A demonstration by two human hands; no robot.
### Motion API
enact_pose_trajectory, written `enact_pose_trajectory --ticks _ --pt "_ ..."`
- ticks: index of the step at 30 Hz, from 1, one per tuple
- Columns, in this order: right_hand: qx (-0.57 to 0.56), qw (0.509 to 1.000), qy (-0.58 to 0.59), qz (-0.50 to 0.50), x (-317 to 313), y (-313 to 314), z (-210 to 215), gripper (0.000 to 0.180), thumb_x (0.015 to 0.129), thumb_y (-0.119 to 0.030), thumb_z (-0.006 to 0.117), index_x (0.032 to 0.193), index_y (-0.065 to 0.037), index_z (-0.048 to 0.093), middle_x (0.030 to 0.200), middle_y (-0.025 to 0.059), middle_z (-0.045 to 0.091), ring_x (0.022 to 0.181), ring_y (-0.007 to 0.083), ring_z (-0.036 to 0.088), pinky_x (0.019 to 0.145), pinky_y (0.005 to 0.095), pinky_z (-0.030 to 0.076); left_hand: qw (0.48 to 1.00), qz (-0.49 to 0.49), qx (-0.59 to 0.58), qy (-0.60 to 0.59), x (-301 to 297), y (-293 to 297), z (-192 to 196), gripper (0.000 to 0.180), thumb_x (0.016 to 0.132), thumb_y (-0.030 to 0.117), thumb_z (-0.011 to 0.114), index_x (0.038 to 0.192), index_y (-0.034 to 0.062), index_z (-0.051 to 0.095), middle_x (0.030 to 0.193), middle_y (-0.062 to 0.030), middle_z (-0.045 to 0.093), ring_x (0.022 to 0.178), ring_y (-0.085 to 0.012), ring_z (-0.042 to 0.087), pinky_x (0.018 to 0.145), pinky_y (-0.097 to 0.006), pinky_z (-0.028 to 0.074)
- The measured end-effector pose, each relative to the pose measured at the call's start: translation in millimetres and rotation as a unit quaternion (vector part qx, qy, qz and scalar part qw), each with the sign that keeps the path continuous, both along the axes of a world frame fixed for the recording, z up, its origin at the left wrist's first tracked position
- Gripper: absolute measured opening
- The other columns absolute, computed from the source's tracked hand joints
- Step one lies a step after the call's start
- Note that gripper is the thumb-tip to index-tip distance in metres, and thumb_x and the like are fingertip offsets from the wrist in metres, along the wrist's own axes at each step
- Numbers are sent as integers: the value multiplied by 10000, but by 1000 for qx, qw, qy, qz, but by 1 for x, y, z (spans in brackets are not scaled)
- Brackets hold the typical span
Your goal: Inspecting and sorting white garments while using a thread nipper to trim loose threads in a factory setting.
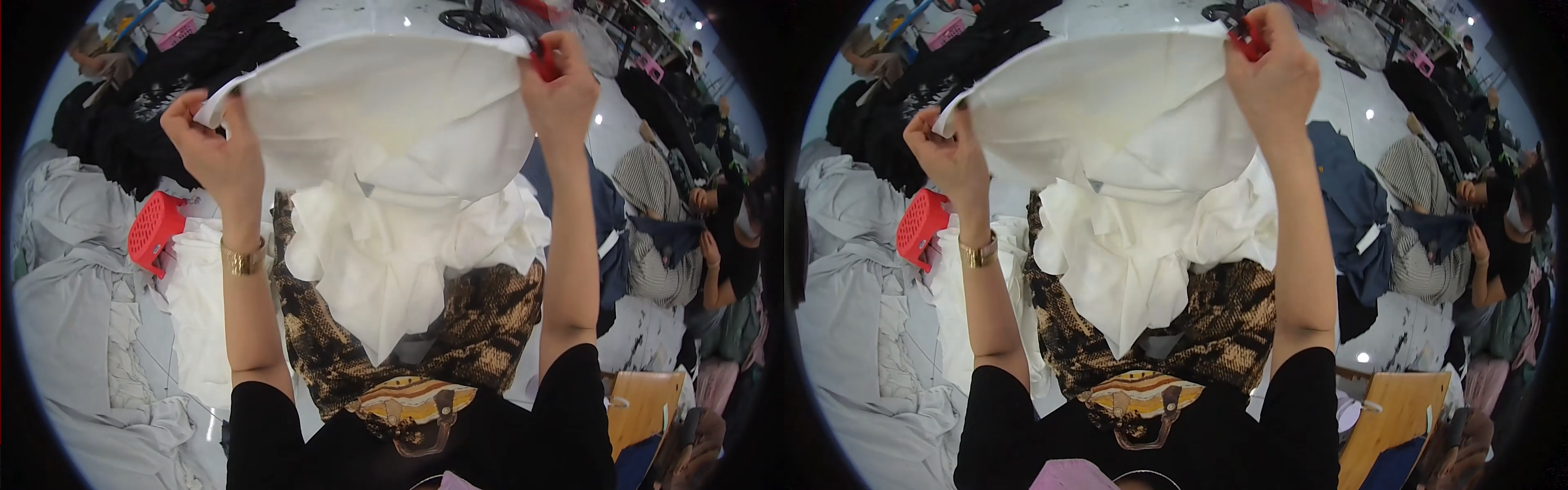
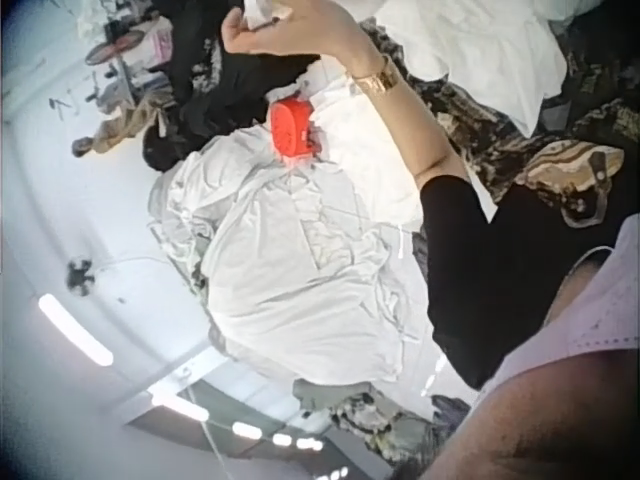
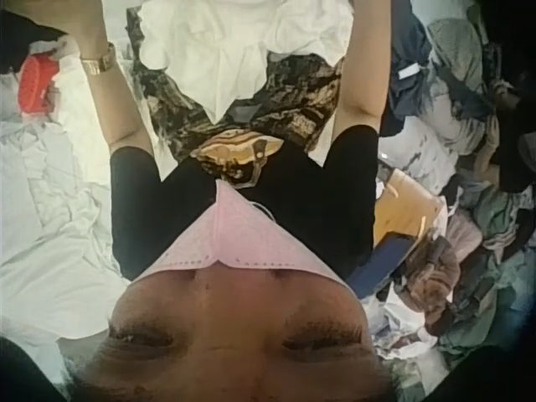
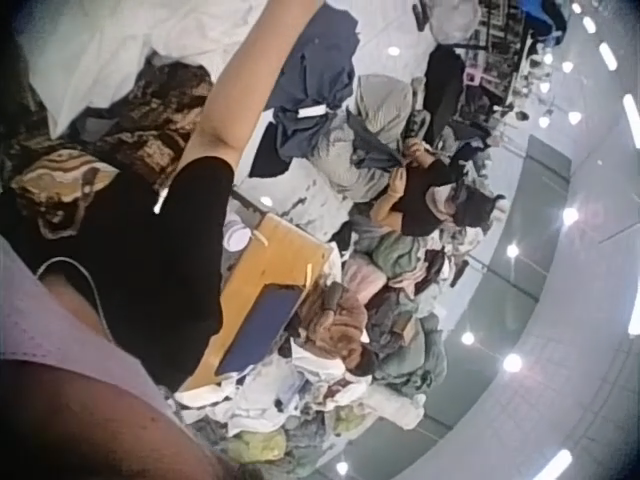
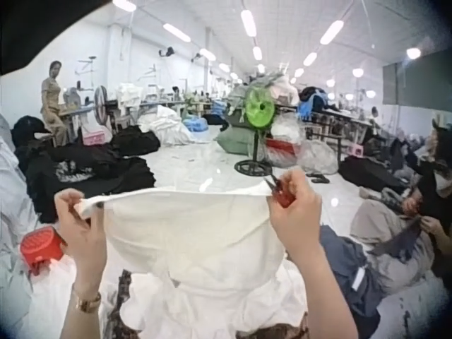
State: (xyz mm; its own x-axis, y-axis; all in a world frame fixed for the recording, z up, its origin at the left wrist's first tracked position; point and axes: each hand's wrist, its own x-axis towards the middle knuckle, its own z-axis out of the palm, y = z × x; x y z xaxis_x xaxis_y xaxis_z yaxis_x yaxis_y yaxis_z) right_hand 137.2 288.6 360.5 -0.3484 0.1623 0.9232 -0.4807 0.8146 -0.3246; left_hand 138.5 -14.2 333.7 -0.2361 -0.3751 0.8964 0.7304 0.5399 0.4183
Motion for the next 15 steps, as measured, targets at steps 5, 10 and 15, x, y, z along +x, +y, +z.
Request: enact_pose_trajectory --ticks 5,10,15 --pt "170 968 -35 -181 9 13 55 243 702 -161 637 912 -139 517 760 57 635 699 299 616 600 390 473 957 230 -169 -44 -15 -28 33 300 647 25 613 931 118 582 778 -64 504 674 -206 470 643 -275 413" --pt "253 953 -67 -154 -15 46 63 267 709 -111 617 955 -137 520 768 63 625 698 282 615 608 405 466 925 264 -221 -158 -16 -100 57 278 696 29 533 913 151 657 639 21 508 555 -117 469 509 -233 380" --pt "-98 893 -365 245 -19 20 94 241 762 -60 586 1003 -57 564 691 -9 560 406 32 439 345 164 274 916 -89 1 -391 28 -168 86 235 837 92 494 1011 132 648 750 65 597 568 37 411 454 -127 238"
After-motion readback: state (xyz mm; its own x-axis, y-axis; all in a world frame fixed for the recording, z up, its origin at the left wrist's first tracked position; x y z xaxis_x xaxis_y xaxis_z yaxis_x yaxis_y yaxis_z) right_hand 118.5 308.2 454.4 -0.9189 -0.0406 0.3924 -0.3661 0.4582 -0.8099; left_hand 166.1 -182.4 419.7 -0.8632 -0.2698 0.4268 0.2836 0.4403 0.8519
